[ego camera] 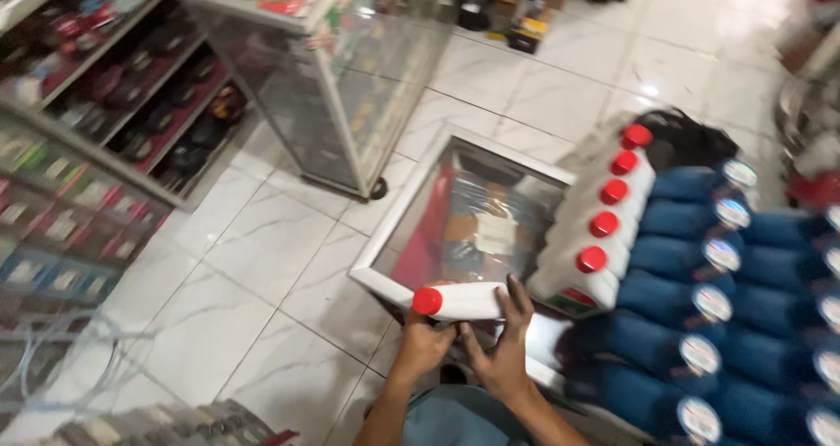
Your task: The person repeatedly picks up plastic bottles of automotive fluids from a floor display and places them onto a red metal shelf. They handle grey bottles with green caps and white bottles with red caps, arranging them in rows on the shelf.
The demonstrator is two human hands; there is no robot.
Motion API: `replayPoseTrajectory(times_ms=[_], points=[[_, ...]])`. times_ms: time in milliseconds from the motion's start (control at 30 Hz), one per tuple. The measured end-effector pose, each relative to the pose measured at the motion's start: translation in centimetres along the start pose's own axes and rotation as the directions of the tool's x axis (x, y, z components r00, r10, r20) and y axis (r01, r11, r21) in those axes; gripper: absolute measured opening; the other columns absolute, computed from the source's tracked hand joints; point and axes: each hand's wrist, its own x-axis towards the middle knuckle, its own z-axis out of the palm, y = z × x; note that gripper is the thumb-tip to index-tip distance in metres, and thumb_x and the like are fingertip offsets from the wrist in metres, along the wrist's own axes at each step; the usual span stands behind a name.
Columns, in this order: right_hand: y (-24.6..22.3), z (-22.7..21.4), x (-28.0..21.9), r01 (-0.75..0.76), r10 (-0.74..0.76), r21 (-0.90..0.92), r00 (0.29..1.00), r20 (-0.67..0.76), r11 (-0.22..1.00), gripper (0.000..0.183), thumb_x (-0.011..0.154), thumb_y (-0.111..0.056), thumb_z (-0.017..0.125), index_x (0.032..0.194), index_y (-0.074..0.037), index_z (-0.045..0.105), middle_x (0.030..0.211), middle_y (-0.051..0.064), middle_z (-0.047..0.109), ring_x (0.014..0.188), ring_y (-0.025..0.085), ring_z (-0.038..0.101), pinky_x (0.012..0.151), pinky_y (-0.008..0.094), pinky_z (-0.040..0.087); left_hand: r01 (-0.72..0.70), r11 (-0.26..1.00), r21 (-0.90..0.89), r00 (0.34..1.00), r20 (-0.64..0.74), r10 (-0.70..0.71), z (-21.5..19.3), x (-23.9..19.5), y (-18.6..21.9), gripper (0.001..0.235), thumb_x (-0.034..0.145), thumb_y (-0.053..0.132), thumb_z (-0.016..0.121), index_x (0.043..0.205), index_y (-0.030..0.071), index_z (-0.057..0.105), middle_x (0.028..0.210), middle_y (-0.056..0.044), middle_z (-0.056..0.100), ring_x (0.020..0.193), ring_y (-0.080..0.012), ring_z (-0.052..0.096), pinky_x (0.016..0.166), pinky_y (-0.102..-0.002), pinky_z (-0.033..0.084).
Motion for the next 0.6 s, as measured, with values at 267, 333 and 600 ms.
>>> replayPoseTrajectory(times_ms=[267, 333, 600], points=[[-1.5, 6.7, 4.9, -0.16, 0.049, 0.186, 0.868, 0.494, 0.969, 0.067, 0.088, -0.027, 0.074, 0.145, -0.002, 0.05, 0.134, 0.021, 0.062, 0.126, 0.034, 0.06, 0.109, 0.041, 0.044, 0.068, 0.996, 0.054, 0.925, -0.377, -0.043, -9.3, -3.7, 4.4, 0.052, 0.084, 0.011, 0.084, 0.125, -0.005, 0.056, 0.109, -0.013, 0.073, 0.1, -0.0187, 0.073, 0.089, -0.034, 0.06], [-3.6, 9.3, 5.0, -0.171, -0.003, 0.278, 0.847, 0.532, 0.945, 0.064, 0.089, -0.028, 0.073, 0.143, 0.0, 0.051, 0.133, 0.021, 0.063, 0.126, 0.034, 0.061, 0.109, 0.041, 0.045, -0.003, 0.989, 0.145, 0.904, -0.422, 0.065, -11.3, -4.9, 6.7, 0.053, 0.087, 0.011, 0.083, 0.128, -0.005, 0.054, 0.115, -0.014, 0.072, 0.107, -0.0198, 0.072, 0.093, -0.035, 0.058], [-11.5, 20.1, 3.2, -0.245, -0.259, 0.51, 0.637, 0.726, 0.825, 0.065, 0.095, -0.033, 0.067, 0.146, 0.001, 0.046, 0.138, 0.02, 0.062, 0.127, 0.03, 0.061, 0.106, 0.04, 0.047, 0.089, 0.961, 0.262, 0.658, -0.74, 0.14, -17.4, -12.6, 13.3, 0.059, 0.086, 0.013, 0.081, 0.134, -0.001, 0.051, 0.113, -0.013, 0.074, 0.109, -0.0229, 0.074, 0.098, -0.038, 0.059]])
